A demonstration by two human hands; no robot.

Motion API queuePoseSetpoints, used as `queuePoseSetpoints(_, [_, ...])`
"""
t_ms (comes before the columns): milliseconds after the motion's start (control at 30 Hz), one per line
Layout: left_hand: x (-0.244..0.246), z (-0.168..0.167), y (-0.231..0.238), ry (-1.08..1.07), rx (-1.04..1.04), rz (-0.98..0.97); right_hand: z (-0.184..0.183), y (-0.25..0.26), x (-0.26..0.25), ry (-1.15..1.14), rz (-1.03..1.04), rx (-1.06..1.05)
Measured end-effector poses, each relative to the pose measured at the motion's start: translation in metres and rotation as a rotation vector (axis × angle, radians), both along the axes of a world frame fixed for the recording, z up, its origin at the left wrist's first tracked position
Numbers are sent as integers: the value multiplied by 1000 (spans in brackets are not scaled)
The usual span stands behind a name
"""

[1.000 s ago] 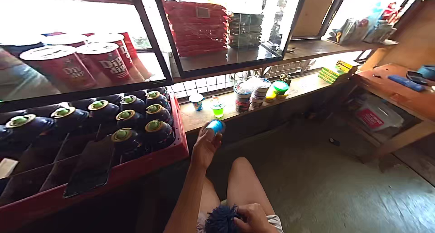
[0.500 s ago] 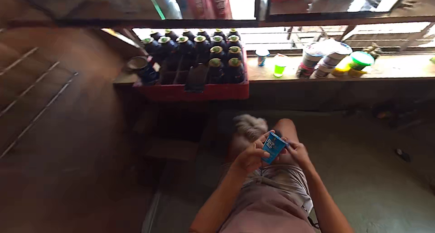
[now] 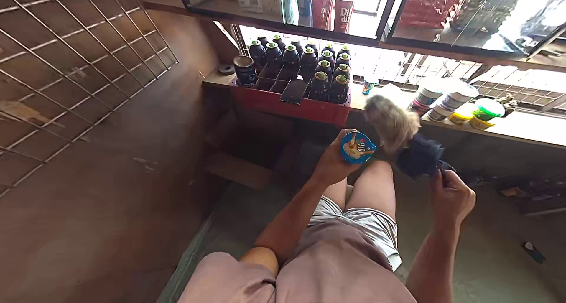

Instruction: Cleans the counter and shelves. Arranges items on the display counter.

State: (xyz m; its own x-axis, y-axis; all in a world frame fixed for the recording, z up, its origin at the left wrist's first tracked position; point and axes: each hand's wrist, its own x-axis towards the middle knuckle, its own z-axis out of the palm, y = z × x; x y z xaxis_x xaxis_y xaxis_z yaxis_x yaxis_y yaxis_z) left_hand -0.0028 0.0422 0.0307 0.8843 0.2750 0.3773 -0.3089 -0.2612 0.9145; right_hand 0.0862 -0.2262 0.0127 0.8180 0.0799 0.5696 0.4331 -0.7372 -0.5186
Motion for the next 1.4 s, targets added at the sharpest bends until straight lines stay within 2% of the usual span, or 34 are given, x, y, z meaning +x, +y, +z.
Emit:
queuePoseSetpoints(67, [3,-1,-1,-31,17,8,1,-4,2,-25,-107,41])
queuePoseSetpoints(100, [4,-1,0,-33,26,34,2,-5,3,-90,-34,157])
queuePoseSetpoints(167, [3,-2,1,31,47,102,2,-1,0,-139,370,492])
queuePoseSetpoints(200, [-3,-2,-1,98,97,136,3,3,-6,-88,542,541])
queuePoseSetpoints(233, [-11,1,-6,193,177,170,5,8,-9,-45,629,502])
queuePoseSetpoints(267, [-17,3,-11,261,241,186,2,14,-7,-29,624,431])
queuePoseSetpoints(300, [-18,6,-16,250,189,197,-3,17,-4,-25,554,363])
queuePoseSetpoints(367, [-13,10,-21,-13,-185,235,-12,17,0,-44,244,185])
queuePoseSetpoints(433, [-10,16,-16,-193,-337,262,-10,13,3,4,56,35])
queuePoseSetpoints(467, [-10,19,-11,-223,-338,275,-8,10,4,47,60,-10])
queuePoseSetpoints(533, [-8,18,-4,-198,-280,261,-7,5,4,110,194,-38])
queuePoseSetpoints(600, [-5,9,-2,-188,-220,254,-10,9,1,146,330,75])
queuePoseSetpoints(667, [-4,8,-2,-223,-251,292,-15,20,1,166,402,251])
queuePoseSetpoints(767, [4,38,13,-273,-271,369,-43,41,13,267,467,599])
queuePoseSetpoints(833, [22,62,40,-346,-226,440,-73,53,22,356,405,776])
queuePoseSetpoints(900, [52,90,77,-474,-151,516,-105,58,31,409,316,795])
queuePoseSetpoints(1000, [101,125,140,-615,-8,664,-150,60,35,462,238,698])
queuePoseSetpoints(1100, [145,147,191,-534,123,838,-179,62,34,498,194,687])
queuePoseSetpoints(1267, [202,146,241,-411,321,883,-185,58,36,494,219,745])
queuePoseSetpoints(1400, [214,144,239,-322,414,999,-185,60,36,489,219,647])
